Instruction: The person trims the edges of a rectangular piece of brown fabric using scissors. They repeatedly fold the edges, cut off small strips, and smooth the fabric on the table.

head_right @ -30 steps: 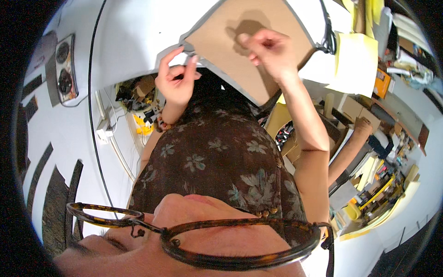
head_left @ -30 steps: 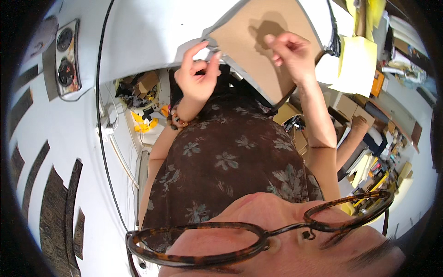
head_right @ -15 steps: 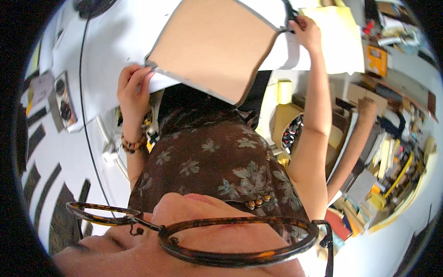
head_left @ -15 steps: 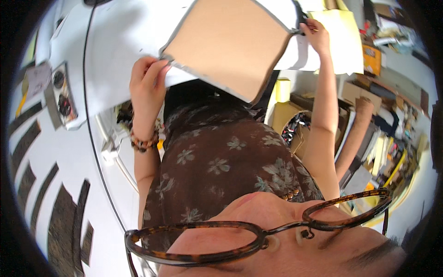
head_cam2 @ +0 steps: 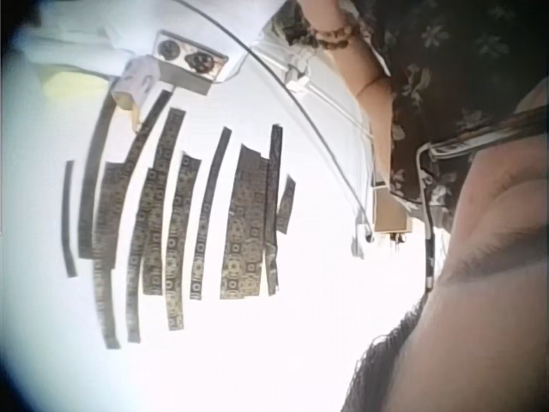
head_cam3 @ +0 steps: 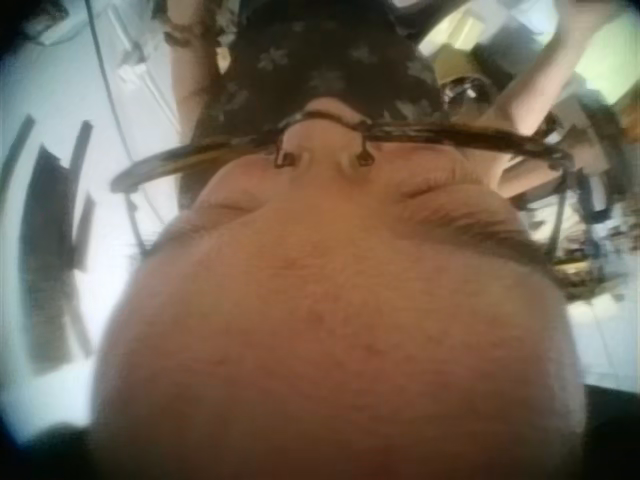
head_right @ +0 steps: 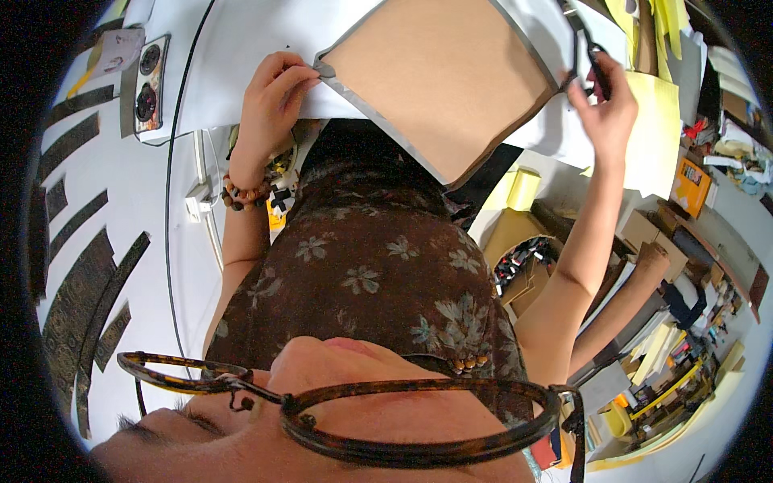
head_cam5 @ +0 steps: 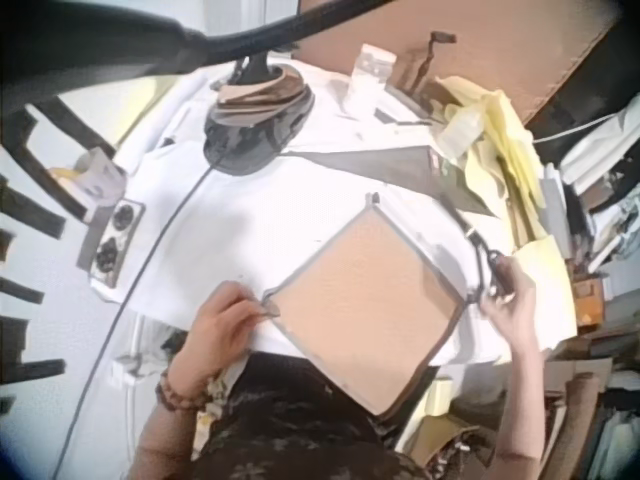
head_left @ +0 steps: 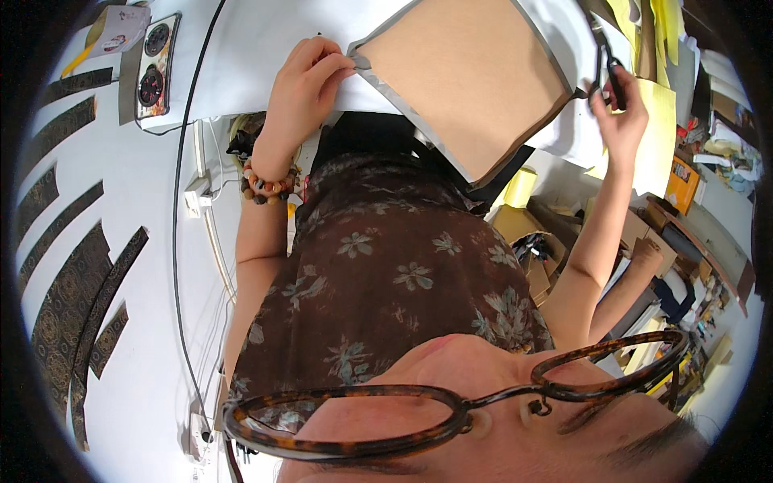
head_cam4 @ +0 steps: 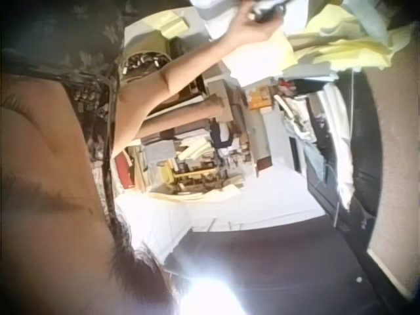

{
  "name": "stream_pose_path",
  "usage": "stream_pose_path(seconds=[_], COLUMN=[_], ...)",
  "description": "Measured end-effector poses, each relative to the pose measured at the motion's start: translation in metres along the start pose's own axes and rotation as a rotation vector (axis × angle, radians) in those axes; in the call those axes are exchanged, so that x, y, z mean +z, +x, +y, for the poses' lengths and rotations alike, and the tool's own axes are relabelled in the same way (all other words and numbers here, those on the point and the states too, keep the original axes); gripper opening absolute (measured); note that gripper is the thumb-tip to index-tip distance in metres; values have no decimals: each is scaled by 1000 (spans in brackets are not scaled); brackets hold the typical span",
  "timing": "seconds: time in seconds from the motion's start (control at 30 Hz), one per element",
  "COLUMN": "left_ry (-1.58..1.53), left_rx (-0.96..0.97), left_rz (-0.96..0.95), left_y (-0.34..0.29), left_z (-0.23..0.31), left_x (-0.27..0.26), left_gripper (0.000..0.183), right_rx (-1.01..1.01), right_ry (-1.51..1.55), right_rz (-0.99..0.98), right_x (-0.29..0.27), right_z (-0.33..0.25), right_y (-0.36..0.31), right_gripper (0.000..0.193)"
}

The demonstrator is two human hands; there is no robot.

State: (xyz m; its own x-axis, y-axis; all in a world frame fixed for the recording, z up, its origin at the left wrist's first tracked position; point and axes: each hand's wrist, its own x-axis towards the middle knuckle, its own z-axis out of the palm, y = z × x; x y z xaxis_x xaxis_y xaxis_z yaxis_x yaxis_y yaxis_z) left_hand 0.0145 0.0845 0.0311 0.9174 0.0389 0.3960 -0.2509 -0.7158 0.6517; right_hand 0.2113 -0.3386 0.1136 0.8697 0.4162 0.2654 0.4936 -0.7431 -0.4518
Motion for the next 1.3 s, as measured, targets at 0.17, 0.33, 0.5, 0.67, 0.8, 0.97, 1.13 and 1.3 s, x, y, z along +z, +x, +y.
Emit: stream_pose_path(seconds=[0.17, 0.33, 0.5, 0.67, 0.8, 0.97, 1.13, 1.3], left_ry=[17, 33, -26, -142, -174, -277, -292, -334], left_rx=[40, 134, 195, 164, 291, 207, 160, 109], left_rz=[-14, -41, -95, -253, -319, -434, -502, -522], left_y=[6, 12, 24, 46, 60, 66, 68, 72], left_z=[0, -13, -15, -8, -20, -23, -21, -28], left_x=[-2, -2, -5, -24, -26, -27, -32, -28], left_gripper=[10, 10, 6, 11, 10, 7, 3, 4], right_rx=[-280, -426, -439, -497, -509, -416, -418, -499], right_ry=[102, 80, 80, 84, 85, 148, 107, 18], right_rz=[-269, -343, -375, -349, -364, -384, -378, -333], right_x=[32, 58, 66, 72, 76, 82, 81, 84], right_z=[-67, -74, -78, -80, -78, -76, -83, -82], right_y=[-34, -49, -47, -45, -41, -51, -52, -56], right_gripper=[51, 51, 48, 48, 47, 47, 49, 51])
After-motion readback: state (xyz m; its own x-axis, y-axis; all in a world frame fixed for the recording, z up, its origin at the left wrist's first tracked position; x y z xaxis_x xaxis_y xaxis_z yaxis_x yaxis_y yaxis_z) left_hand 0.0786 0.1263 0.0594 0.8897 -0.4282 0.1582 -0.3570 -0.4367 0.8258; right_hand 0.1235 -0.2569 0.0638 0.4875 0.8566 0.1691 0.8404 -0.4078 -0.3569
